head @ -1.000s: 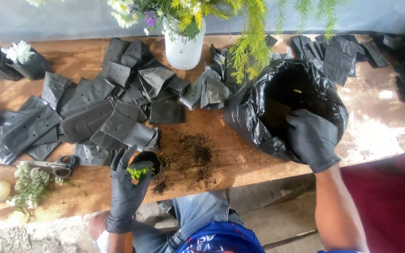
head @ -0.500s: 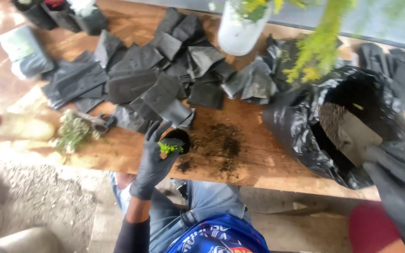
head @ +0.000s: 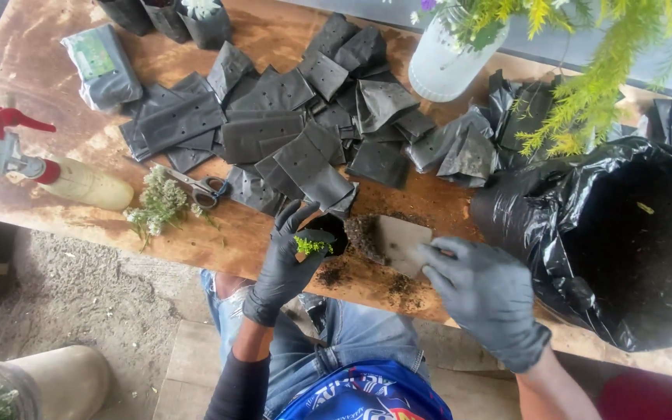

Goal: The person fills a black plastic nursery bag with soil using a trowel. They then cut a small green plant from a larger bunch using scissors and place it into the bag. Finally, they add more soil around the plant to secure it in place.

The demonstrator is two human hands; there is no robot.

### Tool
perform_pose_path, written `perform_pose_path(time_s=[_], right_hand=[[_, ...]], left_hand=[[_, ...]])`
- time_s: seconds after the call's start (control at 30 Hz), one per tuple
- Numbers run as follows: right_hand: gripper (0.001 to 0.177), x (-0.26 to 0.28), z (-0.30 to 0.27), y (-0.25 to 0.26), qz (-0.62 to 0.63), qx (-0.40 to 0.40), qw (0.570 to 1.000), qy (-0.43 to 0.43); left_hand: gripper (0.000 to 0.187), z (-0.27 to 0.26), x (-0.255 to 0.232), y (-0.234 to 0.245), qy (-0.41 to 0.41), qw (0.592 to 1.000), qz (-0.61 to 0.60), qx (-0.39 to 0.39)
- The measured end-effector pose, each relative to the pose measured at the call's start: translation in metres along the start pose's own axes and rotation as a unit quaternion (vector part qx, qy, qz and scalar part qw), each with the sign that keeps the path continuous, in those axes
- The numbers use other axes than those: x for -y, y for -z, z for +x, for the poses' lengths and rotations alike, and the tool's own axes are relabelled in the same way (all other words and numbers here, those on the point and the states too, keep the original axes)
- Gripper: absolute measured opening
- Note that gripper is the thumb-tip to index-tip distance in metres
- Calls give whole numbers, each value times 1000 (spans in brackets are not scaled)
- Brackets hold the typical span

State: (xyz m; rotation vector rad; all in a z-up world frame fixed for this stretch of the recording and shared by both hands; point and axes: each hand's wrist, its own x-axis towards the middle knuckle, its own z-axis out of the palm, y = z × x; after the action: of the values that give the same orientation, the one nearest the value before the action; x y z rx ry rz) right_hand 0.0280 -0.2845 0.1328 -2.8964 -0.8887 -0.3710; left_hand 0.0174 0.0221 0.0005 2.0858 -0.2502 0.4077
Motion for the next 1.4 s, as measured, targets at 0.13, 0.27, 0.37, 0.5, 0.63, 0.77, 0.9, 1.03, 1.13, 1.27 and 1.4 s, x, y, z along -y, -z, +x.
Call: perform_pose_path(time_s=[0.13, 0.27, 0.37, 0.5, 0.63, 0.77, 0.9, 1.03, 1.13, 1.27, 1.4], right_hand=[[24, 9, 20, 0, -21, 43, 998, 48], [25, 22, 44, 12, -74, 89, 989, 96], [24, 26, 54, 6, -108, 84, 984, 115], [24, 30, 58, -5, -157, 86, 974, 138], [26, 36, 62, -2, -194, 92, 965, 154], [22, 37, 62, -1, -246, 122, 946, 175], [13, 37, 69, 1, -246, 127, 942, 188], [8, 44, 75, 4, -285, 142, 924, 211], [9, 54, 82, 3, -280, 141, 923, 223], [12, 59, 89, 5, -266, 116, 928, 232], [16, 55, 84, -10, -267, 122, 931, 216]], left_hand=[[26, 2, -11, 7, 40, 997, -67, -2], [22, 3, -9, 7, 53, 995, -85, 11], [25, 0, 0, 6, 52, 994, -98, 16], [22, 2, -6, 10, 49, 993, -107, 20], [23, 3, -7, 11, 36, 993, -112, 19], [23, 3, -4, 9, 28, 992, -121, 19], [21, 2, -8, 10, 31, 993, -113, 20], [31, 1, -6, 8, 23, 994, -106, 9], [42, -2, -5, 9, 28, 994, -104, 6], [54, -4, -9, 13, 54, 992, -110, 2], [53, -4, -20, 15, 74, 986, -141, -39]])
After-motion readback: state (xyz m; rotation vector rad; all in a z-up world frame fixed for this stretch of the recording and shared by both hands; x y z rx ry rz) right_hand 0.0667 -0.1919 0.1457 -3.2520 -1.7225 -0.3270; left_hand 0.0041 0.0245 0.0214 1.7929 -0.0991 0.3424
